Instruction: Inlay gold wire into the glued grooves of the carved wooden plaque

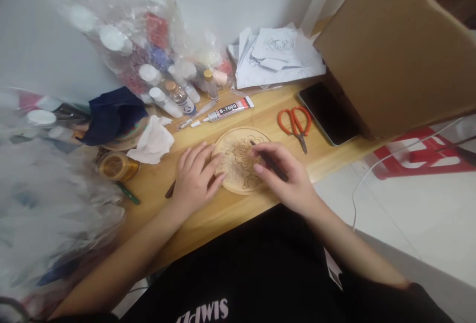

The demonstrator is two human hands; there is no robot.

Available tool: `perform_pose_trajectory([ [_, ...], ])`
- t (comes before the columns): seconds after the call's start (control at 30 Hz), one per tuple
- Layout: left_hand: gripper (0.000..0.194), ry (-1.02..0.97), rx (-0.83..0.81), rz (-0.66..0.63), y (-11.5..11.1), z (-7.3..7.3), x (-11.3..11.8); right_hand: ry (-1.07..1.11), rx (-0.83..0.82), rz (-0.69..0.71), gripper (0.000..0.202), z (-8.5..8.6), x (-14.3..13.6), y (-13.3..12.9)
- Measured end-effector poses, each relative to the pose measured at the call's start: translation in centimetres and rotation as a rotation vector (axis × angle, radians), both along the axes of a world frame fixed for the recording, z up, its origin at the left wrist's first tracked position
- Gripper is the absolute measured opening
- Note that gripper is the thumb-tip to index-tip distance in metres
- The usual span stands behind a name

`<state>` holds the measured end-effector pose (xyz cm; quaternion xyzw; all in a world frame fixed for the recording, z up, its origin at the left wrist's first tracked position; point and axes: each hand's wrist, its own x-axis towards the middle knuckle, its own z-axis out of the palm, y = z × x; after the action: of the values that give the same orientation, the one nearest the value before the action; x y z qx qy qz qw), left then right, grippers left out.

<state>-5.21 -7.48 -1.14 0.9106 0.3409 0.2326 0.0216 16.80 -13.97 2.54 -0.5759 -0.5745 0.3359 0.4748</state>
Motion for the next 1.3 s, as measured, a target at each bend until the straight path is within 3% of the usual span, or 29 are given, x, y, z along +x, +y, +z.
perform_pose_trajectory([
  [0.13, 0.037, 0.043, -0.045, -0.020, 0.1, 0.0, 0.0, 0.093, -0.145, 0.013, 0.009, 0.4, -1.9, -0.1],
  [0.3, 0.043, 0.081, -0.110, -0.032, 0.1, 0.1, -0.1, 0.218, -0.253, 0.120, 0.018, 0.6, -2.2, 0.3],
  [0.4, 0.044, 0.080, -0.110, -0.032, 0.2, 0.1, -0.1, 0.250, -0.302, 0.165, 0.011, 0.6, -2.3, 0.3],
  [0.5, 0.042, 0.076, -0.104, -0.024, 0.2, 0.1, -0.1, 0.097, -0.294, 0.075, 0.008, 0.2, -2.7, 0.3],
  [0.63, 0.040, 0.082, -0.098, -0.024, 0.2, 0.1, 0.0, -0.294, -0.195, -0.054, 0.027, -0.5, -3.2, 0.4],
  [0.87, 0.040, 0.089, -0.109, -0.016, 0.1, 0.1, 0.0, -0.657, -0.014, -0.069, 0.019, -0.9, -3.5, 1.2],
  [1.3, 0.042, 0.130, -0.083, -0.019, 0.2, 0.4, 0.0, -0.739, 0.106, -0.085, 0.018, -2.0, -4.1, 1.5],
])
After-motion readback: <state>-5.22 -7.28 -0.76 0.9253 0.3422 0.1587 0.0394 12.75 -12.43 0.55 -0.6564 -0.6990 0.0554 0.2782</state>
